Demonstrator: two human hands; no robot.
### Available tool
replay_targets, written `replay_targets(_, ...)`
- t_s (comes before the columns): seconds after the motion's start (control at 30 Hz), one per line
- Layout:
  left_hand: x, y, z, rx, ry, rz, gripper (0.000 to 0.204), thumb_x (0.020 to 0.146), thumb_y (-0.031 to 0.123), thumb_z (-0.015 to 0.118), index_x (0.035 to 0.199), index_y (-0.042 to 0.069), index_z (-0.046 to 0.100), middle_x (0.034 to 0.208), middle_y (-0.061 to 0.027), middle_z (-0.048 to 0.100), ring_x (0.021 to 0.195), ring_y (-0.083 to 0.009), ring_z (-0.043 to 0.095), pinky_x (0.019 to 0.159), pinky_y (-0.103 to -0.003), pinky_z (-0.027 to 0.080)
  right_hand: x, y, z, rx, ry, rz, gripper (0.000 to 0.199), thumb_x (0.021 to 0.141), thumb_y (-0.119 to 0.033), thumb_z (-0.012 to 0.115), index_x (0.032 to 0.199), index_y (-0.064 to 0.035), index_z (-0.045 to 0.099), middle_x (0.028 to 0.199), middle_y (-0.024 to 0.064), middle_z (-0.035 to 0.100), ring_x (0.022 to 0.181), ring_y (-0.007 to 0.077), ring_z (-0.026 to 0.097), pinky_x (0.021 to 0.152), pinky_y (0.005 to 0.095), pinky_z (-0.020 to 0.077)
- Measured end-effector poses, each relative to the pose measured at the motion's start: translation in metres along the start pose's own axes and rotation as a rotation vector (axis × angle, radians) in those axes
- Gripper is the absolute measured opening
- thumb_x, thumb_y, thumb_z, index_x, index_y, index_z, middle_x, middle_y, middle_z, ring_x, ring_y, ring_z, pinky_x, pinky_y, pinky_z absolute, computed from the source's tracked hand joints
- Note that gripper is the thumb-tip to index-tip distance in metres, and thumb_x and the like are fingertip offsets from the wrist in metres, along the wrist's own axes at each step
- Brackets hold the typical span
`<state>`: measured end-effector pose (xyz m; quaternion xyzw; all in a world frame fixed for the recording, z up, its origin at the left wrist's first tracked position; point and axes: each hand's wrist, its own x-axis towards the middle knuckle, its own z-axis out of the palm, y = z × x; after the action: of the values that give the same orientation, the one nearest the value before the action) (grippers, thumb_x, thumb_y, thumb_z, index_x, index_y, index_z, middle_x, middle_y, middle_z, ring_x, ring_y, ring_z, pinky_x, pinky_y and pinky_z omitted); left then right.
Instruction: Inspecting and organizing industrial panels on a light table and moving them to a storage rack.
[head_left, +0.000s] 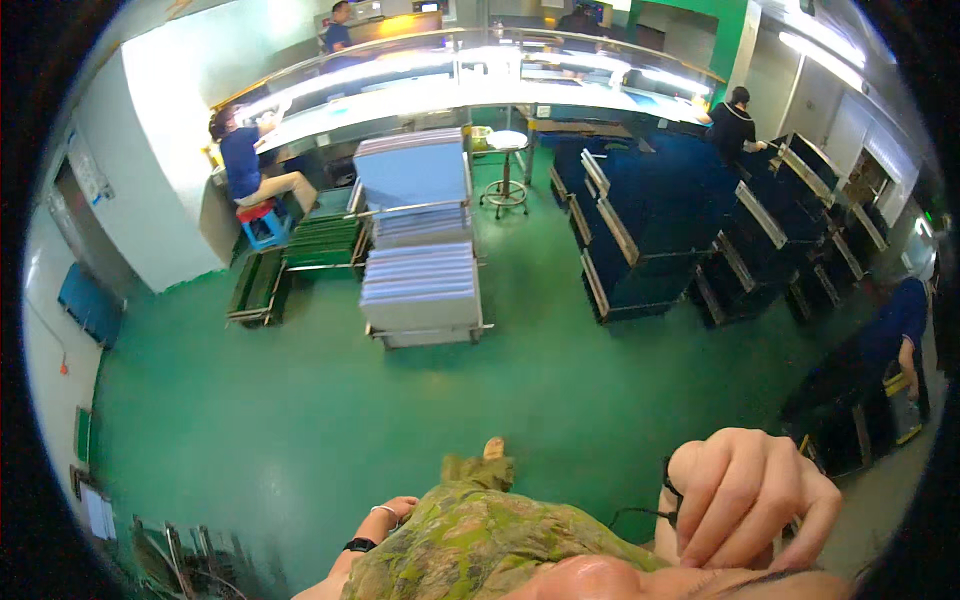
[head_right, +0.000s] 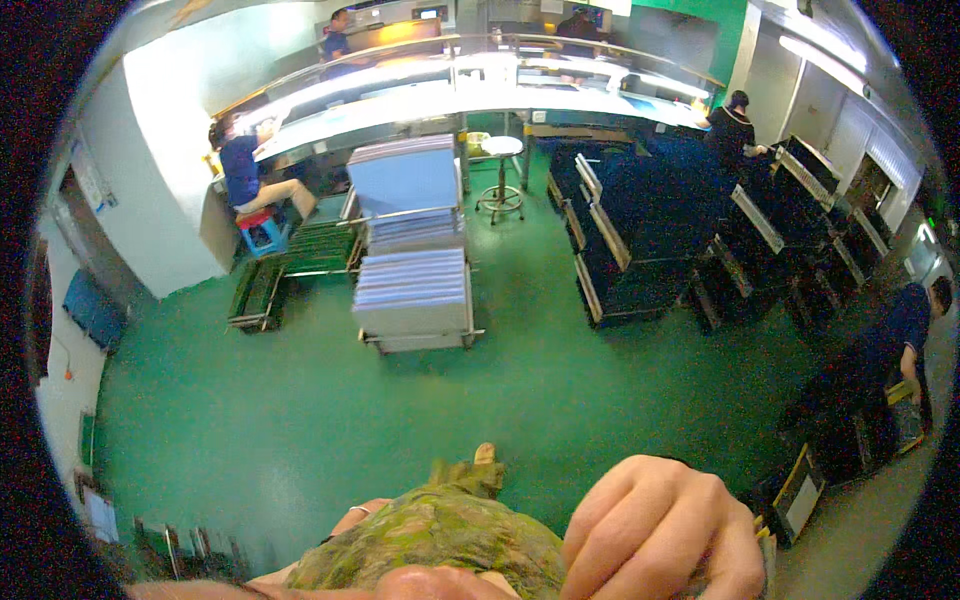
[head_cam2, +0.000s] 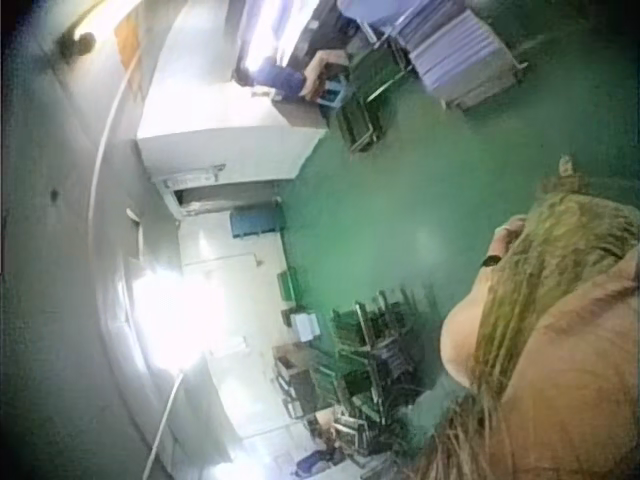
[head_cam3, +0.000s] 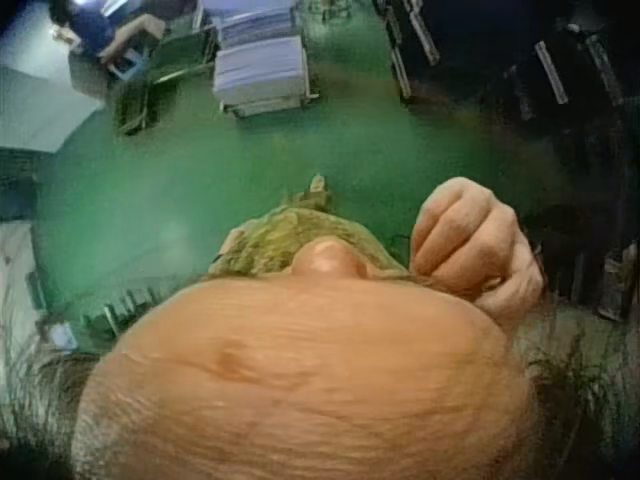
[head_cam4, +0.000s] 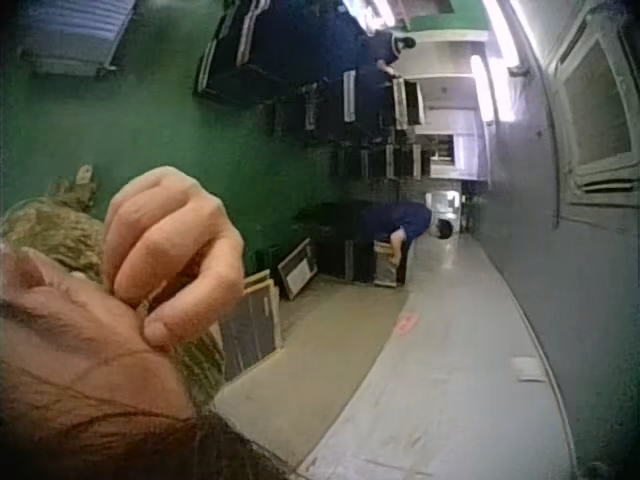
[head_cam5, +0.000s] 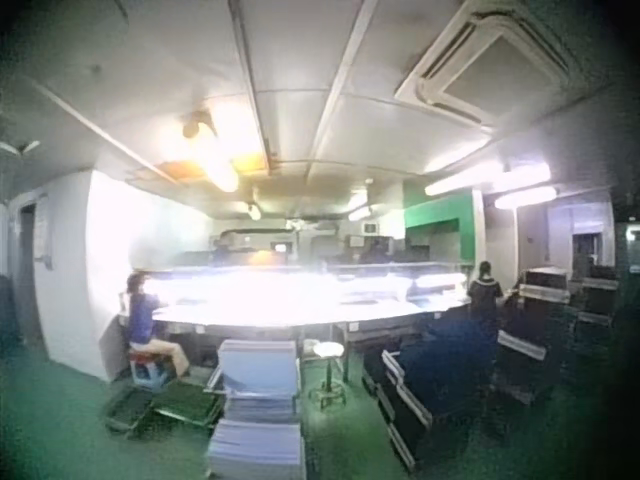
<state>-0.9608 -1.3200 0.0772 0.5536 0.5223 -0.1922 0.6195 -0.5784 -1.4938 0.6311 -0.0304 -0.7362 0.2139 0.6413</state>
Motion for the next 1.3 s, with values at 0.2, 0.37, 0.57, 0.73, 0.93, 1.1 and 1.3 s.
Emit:
replay_targets(0.2, 0.066, 0.216, -0.07, 0.281, -0.212, 0.074, 0.032, 0.075, 0.03, 0.063, 0.097, 0.006, 0.066, 0.084, -0.0068, 0.065, 0.073, -0.016, 0.058, 0.068, -0.033, 0.046, 0.029, 0.071, -0.125, 0.023, 0.115, -0.179, 0.011, 0.081, -0.002, 0.061, 0.091, -0.0034, 0.056, 0.063, 0.0151, 0.059, 0.049, 0.0248, 0.059, 0.045, 0.0291, 0.0505)
replay_targets(0.37, 0.137, 0.292, -0.098, 0.289, -0.203, 0.057, 0.032, 0.075, 0.029, 0.063, 0.096, 0.006, 0.066, 0.083, -0.0065, 0.065, 0.073, -0.0161, 0.058, 0.067, -0.033, 0.046, 0.029, 0.108, -0.248, -0.143, 0.066, 0.104, 0.022, 0.083, -0.022, 0.062, 0.104, -0.0169, 0.057, 0.074, 0.0122, 0.063, 0.052, 0.0175, 0.055, 0.046, 0.0227, 0.0442)
replay_targets(0.57, 0.223, 0.394, -0.127, 0.257, -0.163, 0.029, 0.031, 0.076, 0.029, 0.063, 0.096, 0.006, 0.066, 0.082, -0.0061, 0.065, 0.073, -0.0162, 0.058, 0.067, -0.034, 0.046, 0.042, 0.187, -0.407, -0.076, 0.042, 0.004, 0.018, 0.083, -0.019, 0.063, 0.099, -0.0159, 0.057, 0.07, 0.0103, 0.063, 0.05, 0.0151, 0.054, 0.042, 0.0214, 0.0417)
replay_targets(0.73, 0.287, 0.506, -0.137, 0.195, -0.107, 0.079, 0.031, 0.076, 0.029, 0.062, 0.095, 0.005, 0.066, 0.081, -0.0058, 0.065, 0.073, -0.0163, 0.058, 0.067, -0.034, 0.046, 0.071, 0.26, -0.552, -0.036, -0.073, -0.001, 0.019, 0.082, -0.019, 0.064, 0.099, -0.0145, 0.057, 0.068, 0.0098, 0.063, 0.048, 0.0142, 0.054, 0.042, 0.0207, 0.0415)
replay_targets(0.93, 0.389, 0.627, -0.159, 0.143, -0.057, 0.156, 0.03, 0.076, 0.029, 0.062, 0.095, 0.005, 0.066, 0.081, -0.0054, 0.065, 0.073, -0.0164, 0.058, 0.067, -0.034, 0.046, 0.09, 0.363, -0.681, 0.153, 0.06, 0.072, 0.024, 0.082, -0.021, 0.065, 0.104, -0.0142, 0.057, 0.067, 0.0089, 0.063, 0.047, 0.0132, 0.053, 0.041, 0.0212, 0.041)
replay_targets(1.1, 0.518, 0.701, -0.196, 0.321, 0.128, 0.293, 0.033, 0.075, 0.032, 0.06, 0.092, 0.004, 0.065, 0.086, -0.0145, 0.066, 0.079, -0.0264, 0.062, 0.07, -0.036, 0.047, 0.101, 0.454, -0.795, 0.15, -0.075, 0.085, 0.035, 0.086, -0.03, 0.06, 0.117, -0.0171, 0.051, 0.067, 0.0098, 0.064, 0.045, 0.0135, 0.053, 0.041, 0.0209, 0.0422)
replay_targets(1.3, 0.555, 0.872, -0.292, 0.188, 0.176, 0.375, 0.039, 0.073, 0.041, 0.062, 0.086, 0.004, 0.065, 0.084, -0.0169, 0.065, 0.081, -0.0316, 0.062, 0.071, -0.038, 0.047, 0.104, 0.587, -0.948, 0.116, -0.086, 0.285, 0.031, 0.086, -0.026, 0.058, 0.079, 0.0037, 0.064, 0.069, 0.017, 0.063, 0.05, 0.0243, 0.058, 0.045, 0.0286, 0.0457)
